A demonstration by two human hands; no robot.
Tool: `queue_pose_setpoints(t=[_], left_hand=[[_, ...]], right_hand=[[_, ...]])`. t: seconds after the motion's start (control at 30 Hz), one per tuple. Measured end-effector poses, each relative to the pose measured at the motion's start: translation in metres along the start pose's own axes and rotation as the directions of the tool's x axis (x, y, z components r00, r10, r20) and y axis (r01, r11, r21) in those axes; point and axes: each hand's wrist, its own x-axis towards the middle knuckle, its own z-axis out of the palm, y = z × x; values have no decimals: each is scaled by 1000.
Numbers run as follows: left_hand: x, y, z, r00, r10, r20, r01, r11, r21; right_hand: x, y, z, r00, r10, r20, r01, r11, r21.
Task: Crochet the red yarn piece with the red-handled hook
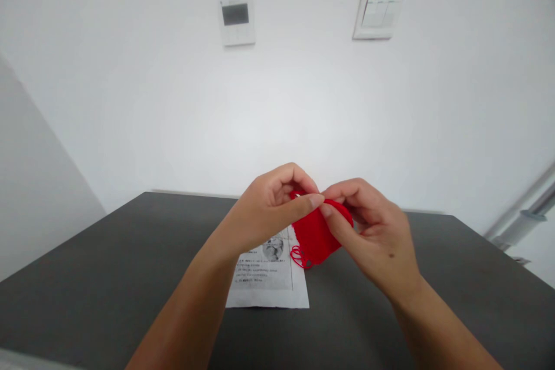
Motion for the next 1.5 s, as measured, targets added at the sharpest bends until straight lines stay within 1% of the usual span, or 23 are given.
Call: queue_pose_setpoints(t=[0.17, 0.43, 0.7, 0.87, 1.03, 1.2, 1.37, 1.43, 1.5], left_hand=[[0, -1, 0, 999, 30, -37, -30, 1000, 9], [1, -3, -2, 999, 36, -19, -37, 999, -39], [3, -5, -4, 1000, 20, -1, -20, 997, -68], [3, -4, -4, 1000, -19, 3, 19, 997, -71], [3, 1, -2, 997, -56, -54, 55, 998, -21], [4, 1, -3, 991, -14, -133, 19, 999, 37], [6, -6, -5, 975, 49, -215, -48, 999, 6], [7, -6, -6, 974, 47, -223, -49, 999, -4], [6, -5, -6, 979, 37, -199, -38, 999, -2]], right_hand=[[-1, 0, 0, 1000, 9, 2, -9, 1000, 5], [-1, 0, -1, 1000, 24, -8, -24, 1000, 3], [-2, -1, 0, 997, 72, -8, -71, 996, 61], [-1, -1, -1, 996, 90, 8, -90, 987, 130], [-2, 0, -2, 996, 80, 41, -87, 975, 206], [-2, 1, -2, 996, 67, 52, -78, 969, 236], [-1, 1, -1, 995, 71, 64, -85, 965, 250], [-1, 1, -1, 994, 79, 70, -94, 967, 237], [-1, 1, -1, 994, 86, 75, -101, 969, 225]])
